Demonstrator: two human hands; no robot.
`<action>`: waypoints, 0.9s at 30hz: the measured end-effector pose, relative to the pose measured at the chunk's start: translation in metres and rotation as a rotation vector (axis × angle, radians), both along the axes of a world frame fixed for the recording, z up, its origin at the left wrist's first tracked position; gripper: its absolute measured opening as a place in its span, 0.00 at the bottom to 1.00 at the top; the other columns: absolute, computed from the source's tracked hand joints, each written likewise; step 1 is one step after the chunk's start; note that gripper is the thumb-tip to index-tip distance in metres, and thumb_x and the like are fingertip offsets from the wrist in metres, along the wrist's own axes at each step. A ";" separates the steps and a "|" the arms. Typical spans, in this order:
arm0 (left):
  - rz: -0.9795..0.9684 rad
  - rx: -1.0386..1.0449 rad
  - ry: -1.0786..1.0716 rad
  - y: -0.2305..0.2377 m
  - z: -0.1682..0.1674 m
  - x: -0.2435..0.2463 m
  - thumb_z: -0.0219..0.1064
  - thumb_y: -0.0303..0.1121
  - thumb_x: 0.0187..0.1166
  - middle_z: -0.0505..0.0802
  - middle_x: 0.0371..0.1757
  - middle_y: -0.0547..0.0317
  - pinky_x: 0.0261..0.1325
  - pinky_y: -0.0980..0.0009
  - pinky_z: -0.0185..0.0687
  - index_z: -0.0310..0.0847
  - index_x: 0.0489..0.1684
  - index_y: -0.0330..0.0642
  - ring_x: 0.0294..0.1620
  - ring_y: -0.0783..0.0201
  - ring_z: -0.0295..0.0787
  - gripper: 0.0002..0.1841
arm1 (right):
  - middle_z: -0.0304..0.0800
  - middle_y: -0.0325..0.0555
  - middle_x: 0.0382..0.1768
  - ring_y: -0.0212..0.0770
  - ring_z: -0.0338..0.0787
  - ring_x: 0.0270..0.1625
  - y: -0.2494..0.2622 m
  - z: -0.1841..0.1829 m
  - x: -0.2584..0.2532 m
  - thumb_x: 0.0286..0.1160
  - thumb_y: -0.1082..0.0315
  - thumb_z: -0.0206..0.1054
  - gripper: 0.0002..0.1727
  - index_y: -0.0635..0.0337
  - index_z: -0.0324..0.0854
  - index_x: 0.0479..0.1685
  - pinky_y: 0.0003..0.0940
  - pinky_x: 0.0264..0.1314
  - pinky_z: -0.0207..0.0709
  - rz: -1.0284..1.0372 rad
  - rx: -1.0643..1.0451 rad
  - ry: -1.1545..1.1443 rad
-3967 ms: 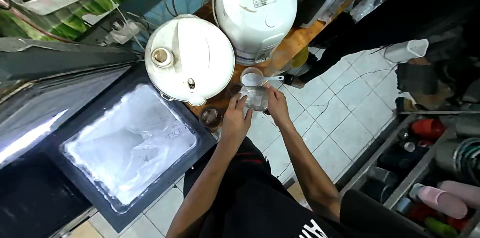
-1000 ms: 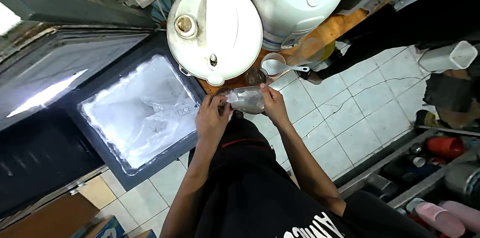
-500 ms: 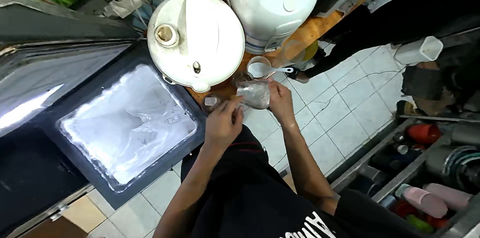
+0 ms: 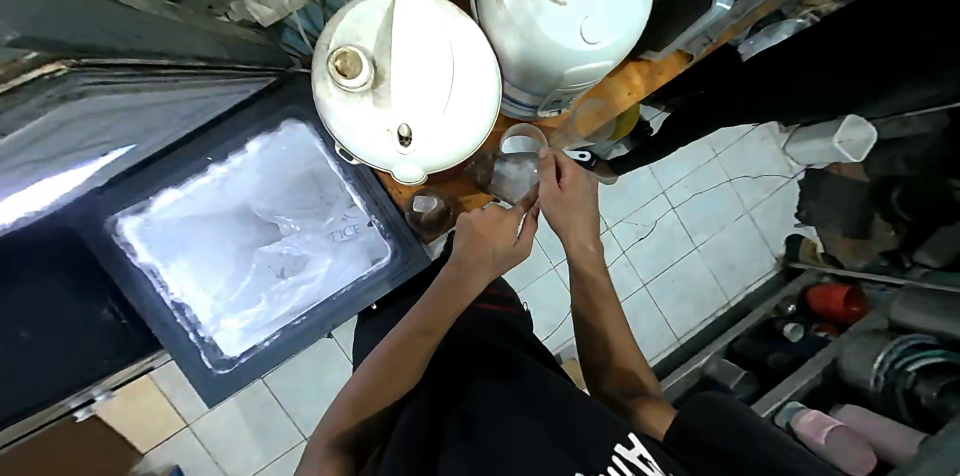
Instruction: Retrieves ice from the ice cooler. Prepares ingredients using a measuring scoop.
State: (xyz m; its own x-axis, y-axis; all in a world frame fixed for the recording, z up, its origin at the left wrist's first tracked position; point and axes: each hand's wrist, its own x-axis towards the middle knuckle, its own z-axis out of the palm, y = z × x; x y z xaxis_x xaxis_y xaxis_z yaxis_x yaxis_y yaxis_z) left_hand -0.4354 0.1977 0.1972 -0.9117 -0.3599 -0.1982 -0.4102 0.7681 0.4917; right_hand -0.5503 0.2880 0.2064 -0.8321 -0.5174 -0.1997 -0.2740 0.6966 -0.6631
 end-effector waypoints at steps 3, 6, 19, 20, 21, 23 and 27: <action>0.030 0.029 0.003 -0.003 -0.009 0.001 0.45 0.53 0.90 0.86 0.20 0.60 0.24 0.53 0.76 0.79 0.79 0.69 0.24 0.54 0.86 0.25 | 0.80 0.46 0.23 0.46 0.79 0.18 -0.002 0.003 -0.001 0.91 0.39 0.47 0.27 0.47 0.85 0.54 0.48 0.17 0.72 0.021 0.028 0.081; 0.041 0.072 0.037 -0.006 -0.012 0.004 0.45 0.53 0.91 0.85 0.19 0.62 0.24 0.54 0.76 0.73 0.84 0.73 0.23 0.56 0.84 0.25 | 0.84 0.47 0.27 0.48 0.82 0.23 0.000 0.008 -0.006 0.91 0.40 0.49 0.25 0.46 0.86 0.57 0.51 0.21 0.75 0.044 0.055 0.153; 0.507 -0.068 0.086 -0.052 -0.041 0.110 0.63 0.44 0.85 0.90 0.54 0.48 0.43 0.45 0.87 0.79 0.78 0.54 0.45 0.48 0.91 0.23 | 0.93 0.52 0.52 0.48 0.94 0.46 0.011 -0.014 -0.013 0.89 0.66 0.56 0.17 0.54 0.83 0.68 0.50 0.47 0.88 0.046 -0.061 0.354; 0.503 -0.076 0.024 -0.055 -0.044 0.110 0.63 0.45 0.85 0.89 0.59 0.47 0.44 0.42 0.88 0.76 0.80 0.57 0.49 0.45 0.91 0.24 | 0.93 0.52 0.49 0.47 0.93 0.43 0.010 -0.016 -0.012 0.89 0.66 0.56 0.17 0.54 0.84 0.67 0.49 0.44 0.87 0.021 -0.075 0.332; 0.491 -0.086 -0.011 -0.056 -0.047 0.110 0.62 0.45 0.85 0.88 0.61 0.46 0.44 0.42 0.88 0.75 0.81 0.59 0.51 0.44 0.91 0.24 | 0.93 0.53 0.46 0.47 0.92 0.39 0.009 -0.017 -0.010 0.89 0.65 0.56 0.17 0.53 0.84 0.67 0.48 0.40 0.85 -0.002 -0.086 0.306; 0.471 -0.104 -0.006 -0.055 -0.049 0.111 0.62 0.43 0.85 0.87 0.61 0.47 0.42 0.43 0.88 0.78 0.79 0.60 0.52 0.45 0.90 0.23 | 0.92 0.51 0.43 0.44 0.90 0.36 0.010 -0.016 -0.006 0.89 0.65 0.55 0.16 0.52 0.85 0.66 0.46 0.36 0.83 -0.035 -0.107 0.266; 0.481 -0.122 0.106 -0.054 -0.048 0.120 0.63 0.42 0.83 0.88 0.56 0.50 0.39 0.49 0.88 0.85 0.70 0.58 0.48 0.50 0.90 0.18 | 0.93 0.47 0.45 0.38 0.88 0.34 0.009 -0.019 0.010 0.88 0.67 0.55 0.16 0.53 0.86 0.64 0.39 0.33 0.82 -0.062 -0.211 0.277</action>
